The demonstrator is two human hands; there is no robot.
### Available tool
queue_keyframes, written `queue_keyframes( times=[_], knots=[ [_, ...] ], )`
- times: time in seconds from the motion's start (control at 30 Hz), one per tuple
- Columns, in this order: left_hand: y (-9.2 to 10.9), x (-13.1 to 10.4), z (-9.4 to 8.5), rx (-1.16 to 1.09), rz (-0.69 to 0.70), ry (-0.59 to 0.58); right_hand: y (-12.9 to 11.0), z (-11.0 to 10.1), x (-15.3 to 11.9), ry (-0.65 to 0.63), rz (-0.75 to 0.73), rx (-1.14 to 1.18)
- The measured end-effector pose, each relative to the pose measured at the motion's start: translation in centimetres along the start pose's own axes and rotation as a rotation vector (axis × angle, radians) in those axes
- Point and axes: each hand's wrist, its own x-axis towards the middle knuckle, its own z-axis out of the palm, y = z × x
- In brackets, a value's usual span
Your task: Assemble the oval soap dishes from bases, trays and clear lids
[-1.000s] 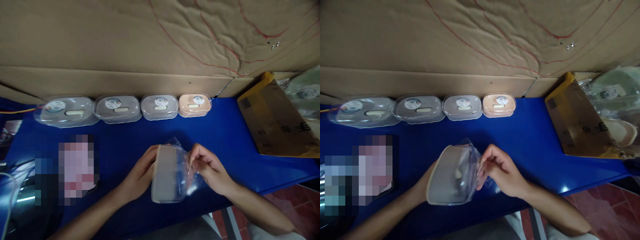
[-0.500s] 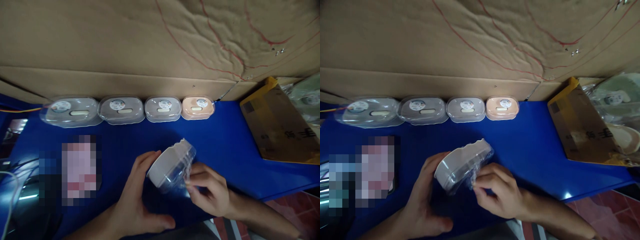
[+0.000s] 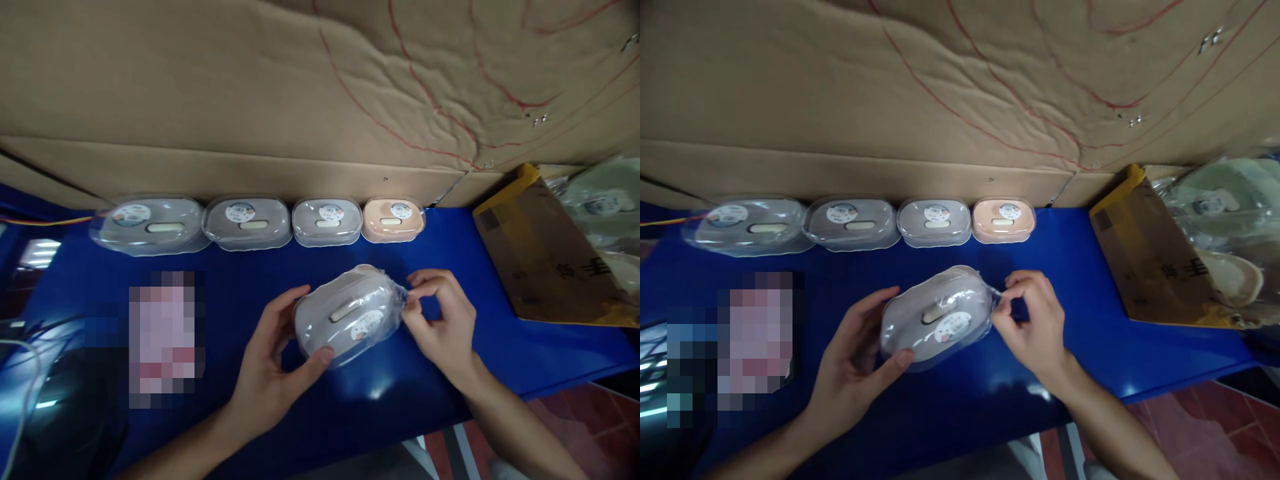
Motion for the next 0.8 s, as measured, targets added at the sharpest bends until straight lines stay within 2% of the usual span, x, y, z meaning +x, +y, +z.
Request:
queue_keyframes(
  times=[0.23,0.57,0.63,0.73,0.8],
  knots=[
    [-0.3,1.0,0.3,-0.271,-0.042,-0.015,0.5,-1.1,0.6,-0.014,0.185,-0.08],
    [0.0,1.5,1.9,-0.526,-0.127,-0.035,1.0,-2.2,1.3,-0.022,0.31,-0.249],
    [0.1,1.5,2.0,-0.567,-0.135,-0.017,1.0,-2.1,1.3,-0.032,0.316,-0.245],
    [0.1,1.7,1.6,-0.586,-0.124,0.039,1.4,-2.0,0.8,-0.117,0.336,-0.224],
    [0.2,2.3,0.8,-0.609,-0.105,0.105,2.1,-2.8,0.1,-0.081,0.387,-0.28]
  ],
)
